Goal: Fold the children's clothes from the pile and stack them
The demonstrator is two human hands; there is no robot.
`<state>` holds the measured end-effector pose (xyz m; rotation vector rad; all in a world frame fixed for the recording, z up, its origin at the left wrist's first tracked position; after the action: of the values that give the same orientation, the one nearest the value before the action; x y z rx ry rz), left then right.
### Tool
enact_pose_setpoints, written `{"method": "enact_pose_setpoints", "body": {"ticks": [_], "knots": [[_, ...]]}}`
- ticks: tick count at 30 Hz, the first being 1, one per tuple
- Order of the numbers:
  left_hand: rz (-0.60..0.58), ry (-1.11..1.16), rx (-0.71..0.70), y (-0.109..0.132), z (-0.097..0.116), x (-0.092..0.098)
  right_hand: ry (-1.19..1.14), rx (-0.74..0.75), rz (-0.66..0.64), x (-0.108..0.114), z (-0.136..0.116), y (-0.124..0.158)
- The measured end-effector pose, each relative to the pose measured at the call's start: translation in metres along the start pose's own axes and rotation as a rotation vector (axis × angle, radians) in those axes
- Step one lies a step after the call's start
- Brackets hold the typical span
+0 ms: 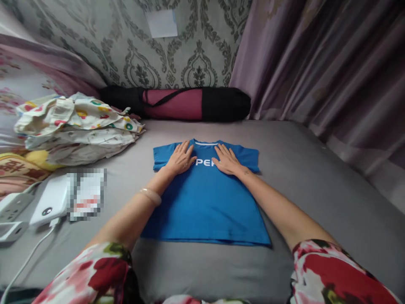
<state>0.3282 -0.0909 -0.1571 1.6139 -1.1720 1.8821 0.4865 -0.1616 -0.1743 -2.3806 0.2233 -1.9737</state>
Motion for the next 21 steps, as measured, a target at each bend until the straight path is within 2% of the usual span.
{"method": "enact_pose_setpoints", "body": {"ticks": [6, 8, 10, 13, 18, 21], "knots": [[-0.159, 0.142, -0.188, 0.082, 0.064, 0.029, -0.004, 0.195, -0.034, 0.005, -0.041, 0.072], [-0.211, 0.208, -0.215, 0.108, 0.078, 0.038, -0.009, 0.246, -0.044, 0.009, -0.053, 0.095], [-0.252, 0.253, -0.213, 0.130, 0.083, 0.045, -0.027, 0.279, -0.065, 0.012, -0.061, 0.115], [-0.267, 0.264, -0.158, 0.152, 0.072, 0.055, -0.070, 0.319, -0.107, 0.018, -0.068, 0.140], [-0.268, 0.247, -0.036, 0.179, 0.034, 0.064, -0.101, 0.369, -0.099, 0.027, -0.066, 0.173], [-0.298, 0.268, -0.014, 0.193, 0.016, 0.067, -0.112, 0.411, -0.102, 0.033, -0.065, 0.194]]}}
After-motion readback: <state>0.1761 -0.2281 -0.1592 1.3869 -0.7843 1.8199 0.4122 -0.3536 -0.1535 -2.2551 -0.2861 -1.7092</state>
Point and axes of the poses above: each hand's wrist, its own y-axis away from the middle knuckle, its own x-axis out of the back of the hand, z = x × y, the point moved 8 cm from there along -y, towards the middle knuckle, and after that the axes turned 8 degrees about z, right-handed, at the moved point
